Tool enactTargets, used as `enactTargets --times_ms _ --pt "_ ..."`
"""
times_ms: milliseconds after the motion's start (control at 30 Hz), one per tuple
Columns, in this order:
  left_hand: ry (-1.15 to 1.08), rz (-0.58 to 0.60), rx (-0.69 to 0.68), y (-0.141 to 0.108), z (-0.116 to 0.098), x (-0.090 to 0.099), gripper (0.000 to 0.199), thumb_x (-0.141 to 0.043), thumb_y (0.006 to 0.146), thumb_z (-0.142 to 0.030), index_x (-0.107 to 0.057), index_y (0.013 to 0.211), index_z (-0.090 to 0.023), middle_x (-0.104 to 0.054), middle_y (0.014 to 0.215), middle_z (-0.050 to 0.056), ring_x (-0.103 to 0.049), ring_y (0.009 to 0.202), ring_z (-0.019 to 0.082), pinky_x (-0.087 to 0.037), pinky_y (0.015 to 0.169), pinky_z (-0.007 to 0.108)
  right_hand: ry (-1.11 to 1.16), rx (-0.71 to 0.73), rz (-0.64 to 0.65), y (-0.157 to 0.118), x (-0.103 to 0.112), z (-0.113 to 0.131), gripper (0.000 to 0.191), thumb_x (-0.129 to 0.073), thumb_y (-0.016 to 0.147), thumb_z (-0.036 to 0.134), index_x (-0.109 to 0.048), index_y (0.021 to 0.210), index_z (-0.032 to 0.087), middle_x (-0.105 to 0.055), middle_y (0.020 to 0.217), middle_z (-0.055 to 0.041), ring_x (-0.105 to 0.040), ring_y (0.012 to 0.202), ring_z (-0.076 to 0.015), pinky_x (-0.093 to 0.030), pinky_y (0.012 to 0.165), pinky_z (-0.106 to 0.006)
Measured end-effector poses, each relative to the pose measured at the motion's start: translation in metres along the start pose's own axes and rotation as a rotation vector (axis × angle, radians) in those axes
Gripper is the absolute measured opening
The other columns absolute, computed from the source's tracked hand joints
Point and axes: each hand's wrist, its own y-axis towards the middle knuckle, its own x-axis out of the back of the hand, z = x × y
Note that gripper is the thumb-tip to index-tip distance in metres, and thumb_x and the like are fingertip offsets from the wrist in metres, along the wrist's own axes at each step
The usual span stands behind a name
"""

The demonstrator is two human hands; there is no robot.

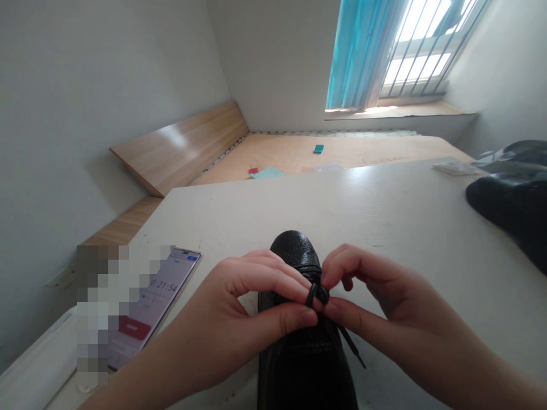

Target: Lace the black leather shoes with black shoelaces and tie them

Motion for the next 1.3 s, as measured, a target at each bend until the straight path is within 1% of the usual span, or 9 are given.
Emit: enactTargets --times_ms 267,500,733,833,933,1000,1100,1233,1300 --pt "0.123 -0.033 -0.101 0.000 -0.003 -0.002 0.005 -0.077 0.081 -0.015 -0.078 0.078 -0.019 -0.078 0.080 0.000 -0.068 0.080 0.011 -0.055 0.077 0.021 -0.029 0.179 -0.042 -0.002 -0.002 0.002 0.016 -0.065 0.088 0.014 -0.072 0.091 0.028 -0.069 0.091 0.0024 -0.065 0.087 -0.0117 -0.051 0.075 -0.024" --pt "0.086 -0.024 -0.054 0.000 0.000 -0.002 0.006 -0.073 0.085 -0.018 -0.078 0.084 -0.019 -0.078 0.087 0.002 -0.067 0.084 0.013 -0.053 0.078 0.024 0.027 0.046 0.017 -0.003 -0.005 -0.003 0.010 -0.060 0.092 0.019 -0.061 0.084 0.025 -0.061 0.082 0.0021 -0.059 0.077 -0.0134 -0.049 0.070 -0.026" --pt "0.141 0.007 -0.017 -0.004 0.000 -0.002 0.010 -0.064 0.091 -0.019 -0.073 0.086 -0.020 -0.073 0.088 0.000 -0.065 0.087 0.012 -0.050 0.081 0.024 0.016 0.077 0.039 -0.007 -0.009 -0.004 0.013 -0.048 0.098 0.019 -0.054 0.089 0.026 -0.056 0.086 0.0012 -0.055 0.082 -0.0148 -0.048 0.073 -0.026" --pt "0.108 -0.046 0.024 -0.005 0.001 -0.005 0.005 -0.071 0.086 -0.021 -0.069 0.081 -0.021 -0.073 0.088 -0.002 -0.065 0.085 0.011 -0.050 0.080 0.022 0.017 0.081 0.057 -0.007 -0.009 -0.003 0.014 -0.047 0.098 0.019 -0.053 0.088 0.026 -0.055 0.085 0.0015 -0.054 0.081 -0.0146 -0.048 0.073 -0.026" --pt "0.027 -0.124 0.091 -0.005 0.002 -0.006 0.016 -0.074 0.083 -0.023 -0.061 0.075 -0.021 -0.072 0.082 -0.006 -0.064 0.079 0.008 -0.049 0.074 0.019 0.011 0.096 0.058 -0.007 -0.008 -0.003 0.014 -0.048 0.098 0.018 -0.053 0.089 0.026 -0.057 0.086 0.0020 -0.056 0.082 -0.0139 -0.049 0.074 -0.025" --pt "0.002 -0.144 0.119 -0.004 0.002 -0.007 0.010 -0.074 0.083 -0.022 -0.065 0.085 -0.023 -0.071 0.079 -0.007 -0.064 0.077 0.008 -0.049 0.074 0.018 -0.010 0.125 0.039 -0.007 -0.008 -0.003 0.014 -0.048 0.098 0.016 -0.053 0.089 0.026 -0.058 0.087 0.0017 -0.057 0.083 -0.0138 -0.049 0.075 -0.025" --pt "0.033 -0.148 0.134 -0.002 0.001 -0.009 0.020 -0.074 0.083 -0.023 -0.075 0.102 -0.027 -0.072 0.077 -0.005 -0.064 0.074 0.009 -0.049 0.072 0.021 -0.069 0.180 0.010 -0.007 -0.007 -0.002 0.015 -0.050 0.095 0.013 -0.053 0.087 0.025 -0.059 0.086 0.0014 -0.058 0.082 -0.0135 -0.051 0.074 -0.026" --pt "0.058 -0.174 0.147 -0.002 -0.001 -0.012 0.008 -0.074 0.081 -0.026 -0.081 0.085 -0.025 -0.072 0.076 -0.001 -0.062 0.071 0.012 -0.047 0.067 0.024 -0.185 0.261 -0.019 -0.007 -0.006 0.000 0.016 -0.051 0.093 0.011 -0.054 0.086 0.025 -0.059 0.084 0.0015 -0.059 0.079 -0.0128 -0.051 0.071 -0.025" --pt "0.060 -0.196 0.159 -0.003 -0.002 -0.014 0.009 -0.074 0.080 -0.028 -0.082 0.085 -0.026 -0.072 0.074 -0.001 -0.062 0.071 0.013 -0.048 0.067 0.025 -0.247 0.322 -0.031 -0.008 -0.005 0.001 0.016 -0.051 0.093 0.010 -0.054 0.089 0.025 -0.060 0.086 0.0012 -0.059 0.081 -0.0125 -0.051 0.073 -0.024"
